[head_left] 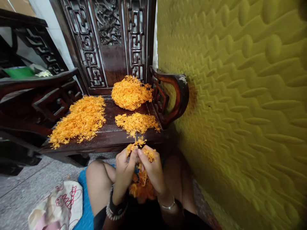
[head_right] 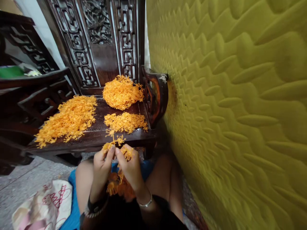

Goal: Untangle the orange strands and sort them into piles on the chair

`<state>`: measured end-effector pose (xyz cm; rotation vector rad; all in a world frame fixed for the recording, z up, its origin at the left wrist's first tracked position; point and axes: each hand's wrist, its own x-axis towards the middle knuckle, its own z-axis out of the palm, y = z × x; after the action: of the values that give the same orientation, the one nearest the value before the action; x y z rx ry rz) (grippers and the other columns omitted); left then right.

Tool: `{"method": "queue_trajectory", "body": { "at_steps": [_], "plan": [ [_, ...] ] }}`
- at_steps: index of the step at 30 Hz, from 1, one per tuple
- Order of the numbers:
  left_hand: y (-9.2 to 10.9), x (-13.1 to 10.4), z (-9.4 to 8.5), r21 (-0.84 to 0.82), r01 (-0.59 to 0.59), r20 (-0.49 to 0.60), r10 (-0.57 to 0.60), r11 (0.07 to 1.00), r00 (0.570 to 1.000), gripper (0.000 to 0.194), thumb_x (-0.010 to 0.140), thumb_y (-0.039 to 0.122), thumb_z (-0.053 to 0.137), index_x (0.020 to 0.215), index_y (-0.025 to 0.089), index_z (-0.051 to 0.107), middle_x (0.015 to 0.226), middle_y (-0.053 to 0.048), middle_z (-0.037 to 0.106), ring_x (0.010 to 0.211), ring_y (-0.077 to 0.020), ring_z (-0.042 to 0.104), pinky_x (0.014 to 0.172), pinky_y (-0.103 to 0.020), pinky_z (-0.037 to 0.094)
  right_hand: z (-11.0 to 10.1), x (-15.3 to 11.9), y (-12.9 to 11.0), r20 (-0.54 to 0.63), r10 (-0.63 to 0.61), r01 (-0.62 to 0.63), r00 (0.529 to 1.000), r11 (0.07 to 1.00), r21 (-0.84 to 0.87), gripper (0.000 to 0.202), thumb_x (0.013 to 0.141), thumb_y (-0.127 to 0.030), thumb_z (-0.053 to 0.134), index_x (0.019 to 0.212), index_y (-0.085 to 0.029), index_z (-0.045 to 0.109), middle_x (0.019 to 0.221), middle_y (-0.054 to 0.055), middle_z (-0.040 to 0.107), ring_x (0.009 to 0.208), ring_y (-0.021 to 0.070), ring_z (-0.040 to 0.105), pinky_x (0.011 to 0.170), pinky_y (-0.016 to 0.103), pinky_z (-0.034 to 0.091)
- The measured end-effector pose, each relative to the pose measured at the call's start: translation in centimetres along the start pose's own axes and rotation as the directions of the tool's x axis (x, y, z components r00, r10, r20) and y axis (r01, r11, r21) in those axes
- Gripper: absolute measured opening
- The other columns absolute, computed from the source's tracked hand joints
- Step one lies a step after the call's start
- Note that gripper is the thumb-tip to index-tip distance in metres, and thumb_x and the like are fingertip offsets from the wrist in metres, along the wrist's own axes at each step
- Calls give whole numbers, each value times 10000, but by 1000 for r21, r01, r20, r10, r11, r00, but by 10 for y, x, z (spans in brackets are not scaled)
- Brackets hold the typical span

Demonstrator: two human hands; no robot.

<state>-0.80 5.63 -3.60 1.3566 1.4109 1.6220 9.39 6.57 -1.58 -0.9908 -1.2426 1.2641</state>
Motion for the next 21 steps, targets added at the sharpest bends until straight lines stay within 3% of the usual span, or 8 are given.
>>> {"method": "queue_trajectory", "body": {
  "at_steps": [4,9,13,17,21],
  "plan": [
    [-6,-1,-1,-108,63,4,-63,992,998,392,871,479,559,626,174,536,573,33,485,551,-105,429,549,-221,360,-4,-5,9,105,84,-95,991,990,104,476,839,-507,564,539,-214,340,458,-68,286,443,82,248,453,266,203],
    [-7,-3,4,-313,127,-66,-154,941,986,473,841,542,578,571,179,440,534,47,388,501,-90,334,475,-214,312,-10,-14,14,268,104,-195,958,921,338,561,830,-539,565,490,-223,250,445,-64,217,437,93,186,447,282,156],
    [1,-3,6,-388,129,100,-97,912,990,351,851,516,573,754,178,567,632,24,499,574,-112,438,552,-216,386,-14,-16,19,235,59,-148,970,913,381,557,848,-514,554,488,-216,250,452,-66,219,433,87,193,461,283,173],
    [7,-6,4,-257,8,83,13,967,996,276,872,463,547,980,212,581,776,13,564,664,-128,499,618,-220,405,-15,-16,21,160,20,-60,987,967,249,502,863,-484,562,521,-206,321,465,-71,272,432,74,217,452,272,184],
    [10,-11,3,67,-204,-15,205,977,979,164,912,296,514,786,199,555,704,21,530,643,-124,480,631,-229,372,-11,-17,16,203,37,-73,978,982,173,318,850,-485,586,715,-206,514,484,-73,383,421,81,290,435,261,237]
  ]
}}
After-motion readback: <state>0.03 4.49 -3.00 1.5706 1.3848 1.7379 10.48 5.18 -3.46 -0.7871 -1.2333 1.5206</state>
